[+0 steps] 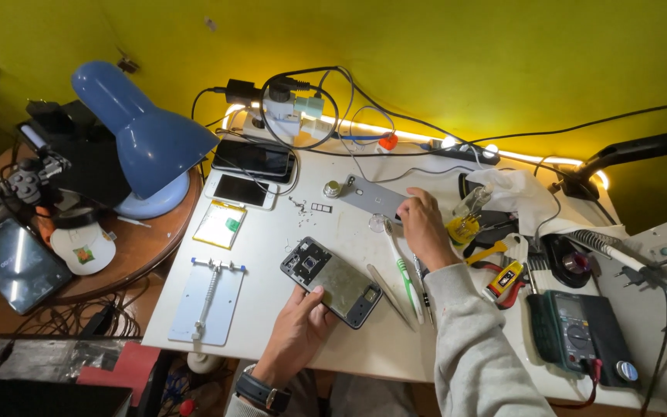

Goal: The person is reassembling a smartphone by carefully placing the internal components, such as the motherboard and battery, back into the phone's frame and housing.

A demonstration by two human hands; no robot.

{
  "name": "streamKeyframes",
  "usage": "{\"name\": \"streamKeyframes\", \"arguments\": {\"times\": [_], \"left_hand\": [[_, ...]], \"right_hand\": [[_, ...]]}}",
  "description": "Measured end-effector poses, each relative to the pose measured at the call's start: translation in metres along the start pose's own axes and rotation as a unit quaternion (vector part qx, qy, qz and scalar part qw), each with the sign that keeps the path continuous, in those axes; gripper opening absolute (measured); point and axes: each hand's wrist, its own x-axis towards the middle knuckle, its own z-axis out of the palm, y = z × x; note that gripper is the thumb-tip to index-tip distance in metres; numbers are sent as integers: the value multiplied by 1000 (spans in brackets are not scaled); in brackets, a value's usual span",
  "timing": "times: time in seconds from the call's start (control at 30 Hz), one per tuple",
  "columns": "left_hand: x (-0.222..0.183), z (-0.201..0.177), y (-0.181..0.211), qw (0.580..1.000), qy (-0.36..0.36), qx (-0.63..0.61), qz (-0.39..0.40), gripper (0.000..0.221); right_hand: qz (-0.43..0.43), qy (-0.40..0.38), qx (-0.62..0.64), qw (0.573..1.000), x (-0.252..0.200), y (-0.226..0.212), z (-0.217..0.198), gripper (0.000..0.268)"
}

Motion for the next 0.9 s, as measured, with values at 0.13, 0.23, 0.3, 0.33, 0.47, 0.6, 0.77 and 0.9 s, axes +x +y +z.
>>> {"name": "streamKeyframes", "arguments": {"times": [0.13,0.23,0.3,0.33,0.47,0.6,0.77,0.9], "left_hand": [[3,-2,-3,1000,8,-7,4,18],[-6,12,0,999,41,-8,-7,28],[-7,16,0,999,46,3,3,39],[-5,12,-1,999,44,6,3,39],[-3,12,-2,999,41,17,5,40],[-14,38,-1,995,102,7,11,44],[5,15,-10,995,98,13,24,40],[33,-26,-21,995,86,12,53,12]], "right_hand": [[-12,27,-1,1000,-8,0,9,35],[-69,76,5,995,-15,-2,15,42],[-126,106,16,986,-18,-5,16,30],[-124,109,16,986,-21,-11,15,30],[-139,85,95,982,-29,-23,14,19],[-195,85,84,973,-39,-35,10,19],[-209,90,80,971,-45,-39,12,23],[-241,111,71,962,-50,-32,33,31]]}}
